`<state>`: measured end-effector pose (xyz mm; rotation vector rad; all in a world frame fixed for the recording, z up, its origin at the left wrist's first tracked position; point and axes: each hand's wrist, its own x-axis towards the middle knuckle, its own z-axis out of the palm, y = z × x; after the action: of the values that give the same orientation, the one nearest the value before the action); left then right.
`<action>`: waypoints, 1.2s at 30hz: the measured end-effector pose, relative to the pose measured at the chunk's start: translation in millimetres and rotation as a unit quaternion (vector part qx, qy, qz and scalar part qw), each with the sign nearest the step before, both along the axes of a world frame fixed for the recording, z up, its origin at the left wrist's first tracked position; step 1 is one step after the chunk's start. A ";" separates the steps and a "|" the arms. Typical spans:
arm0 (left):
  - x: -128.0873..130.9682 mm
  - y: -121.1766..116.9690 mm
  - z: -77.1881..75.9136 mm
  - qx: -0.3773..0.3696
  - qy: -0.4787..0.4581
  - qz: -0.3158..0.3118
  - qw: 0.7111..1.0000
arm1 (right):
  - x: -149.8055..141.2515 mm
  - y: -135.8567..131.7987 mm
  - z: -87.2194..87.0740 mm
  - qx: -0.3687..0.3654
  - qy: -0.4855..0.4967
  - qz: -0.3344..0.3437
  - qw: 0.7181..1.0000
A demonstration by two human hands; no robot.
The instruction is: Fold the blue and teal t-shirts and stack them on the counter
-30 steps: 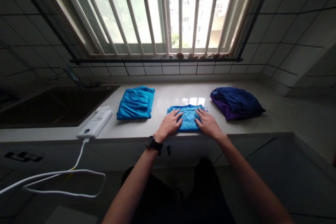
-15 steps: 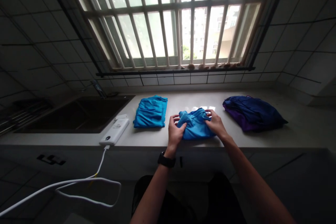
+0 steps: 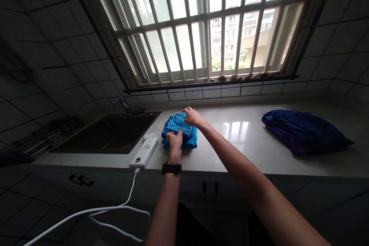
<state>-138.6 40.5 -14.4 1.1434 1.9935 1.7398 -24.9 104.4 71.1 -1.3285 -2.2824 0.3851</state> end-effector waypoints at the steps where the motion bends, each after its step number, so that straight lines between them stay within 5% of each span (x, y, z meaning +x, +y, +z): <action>1: -2.0 -4.3 -7.9 -0.033 -0.006 0.006 0.999 | -2.1 -6.7 -15.5 -0.029 -0.020 0.005 0.999; 4: -7.4 -23.3 -20.8 -0.068 0.013 0.007 0.998 | 3.7 -27.3 -56.1 -0.037 -0.009 0.007 0.999; 7: -11.5 -39.6 -15.0 -0.016 0.139 -0.021 0.990 | 27.9 -50.5 -78.3 -0.007 0.057 0.022 0.998; 12: -2.6 -30.7 -1.2 -0.030 0.366 -0.110 0.924 | 104.1 -93.6 -87.7 -0.012 0.145 0.025 0.989; 18: 10.2 6.4 -14.1 -0.156 0.433 -0.113 0.880 | 193.3 -139.5 -104.0 -0.001 0.241 -0.076 0.967; 22: 19.6 14.3 -6.8 -0.202 0.434 -0.080 0.874 | 230.1 -157.6 -116.4 0.016 0.251 -0.123 0.960; 26: 58.5 6.0 2.7 -0.164 0.492 -0.075 0.852 | 251.3 -159.9 -126.2 0.020 0.268 -0.163 0.949; 31: 115.6 -0.3 -9.8 -0.029 0.555 -0.225 0.800 | 257.7 -154.7 -135.0 0.027 0.287 -0.181 0.940; 36: 122.0 3.1 -21.5 -0.014 0.553 -0.271 0.788 | 259.9 -154.1 -139.1 0.034 0.296 -0.194 0.935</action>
<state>-16.6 43.6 -35.9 2.7891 1.7380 0.7076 234.9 -49.7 -68.0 -1.3589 -1.4903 0.4849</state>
